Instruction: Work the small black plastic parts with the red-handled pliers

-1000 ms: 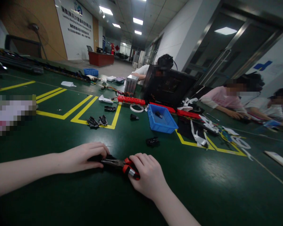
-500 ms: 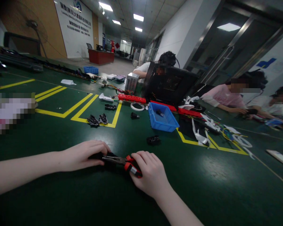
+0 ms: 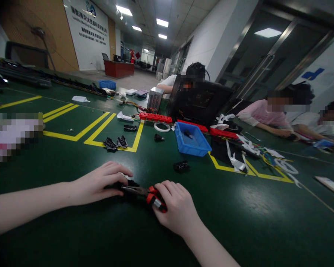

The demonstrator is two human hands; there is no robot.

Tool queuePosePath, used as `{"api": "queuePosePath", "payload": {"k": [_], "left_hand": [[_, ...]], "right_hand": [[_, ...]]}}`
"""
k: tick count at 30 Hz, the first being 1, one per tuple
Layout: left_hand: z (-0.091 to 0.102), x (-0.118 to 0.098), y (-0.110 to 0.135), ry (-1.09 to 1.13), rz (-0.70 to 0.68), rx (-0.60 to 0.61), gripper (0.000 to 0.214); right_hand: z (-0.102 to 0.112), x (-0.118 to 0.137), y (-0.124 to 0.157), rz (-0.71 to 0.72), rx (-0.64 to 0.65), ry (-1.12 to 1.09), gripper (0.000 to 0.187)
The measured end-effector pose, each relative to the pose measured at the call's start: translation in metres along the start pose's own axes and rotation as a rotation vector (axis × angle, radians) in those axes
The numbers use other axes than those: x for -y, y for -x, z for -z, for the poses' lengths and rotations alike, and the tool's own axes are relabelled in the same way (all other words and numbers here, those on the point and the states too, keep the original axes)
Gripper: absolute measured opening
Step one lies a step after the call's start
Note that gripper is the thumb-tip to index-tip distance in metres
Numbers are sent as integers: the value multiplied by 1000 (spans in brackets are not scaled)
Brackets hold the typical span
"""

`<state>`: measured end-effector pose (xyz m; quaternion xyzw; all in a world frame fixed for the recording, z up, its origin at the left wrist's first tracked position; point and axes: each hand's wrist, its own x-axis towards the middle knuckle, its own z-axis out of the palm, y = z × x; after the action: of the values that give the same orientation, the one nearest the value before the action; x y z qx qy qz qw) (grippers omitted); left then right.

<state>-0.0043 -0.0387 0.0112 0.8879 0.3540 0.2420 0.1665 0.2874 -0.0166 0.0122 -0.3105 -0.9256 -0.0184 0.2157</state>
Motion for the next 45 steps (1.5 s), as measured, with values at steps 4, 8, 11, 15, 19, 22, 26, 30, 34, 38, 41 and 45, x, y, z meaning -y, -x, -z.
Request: {"api": "queuePosePath", "payload": {"k": [4,8,11,15,19,22,26,30,34,38,41,45], "left_hand": [[-1,0,0,24,0,-6,20],[0,0,-1,62,25,-17,21],[1,0,-2,96,42,-36,18],[1,0,-2,114,51,-47,17],[2,-1,-2,132,51,-45,16],[3,-1,-2,157,56,-47,15],[3,-1,-2,171,48,-55,14],[2,1,-1,184,23,-64,15],[1,2,0,195,14,-59,16],[2,2,0,214,31,-56,16],[2,2,0,223,30,-64,14],[2,1,0,225,34,-65,13]], "right_hand": [[0,1,0,12,-37,52,30],[-2,-2,-1,9,-82,66,32],[-2,-4,-2,6,-104,61,32],[-2,-1,-2,-3,-128,57,30],[-2,1,-2,-19,-107,38,28],[-2,1,-1,-11,-102,44,26],[-3,1,-1,-15,-85,38,25],[-3,1,-1,-25,-51,20,24],[-3,1,-1,-35,-28,-1,23],[-3,1,-1,-45,0,-25,23],[-3,1,-2,-53,12,-35,23],[-1,2,-2,-55,16,-44,23]]}}
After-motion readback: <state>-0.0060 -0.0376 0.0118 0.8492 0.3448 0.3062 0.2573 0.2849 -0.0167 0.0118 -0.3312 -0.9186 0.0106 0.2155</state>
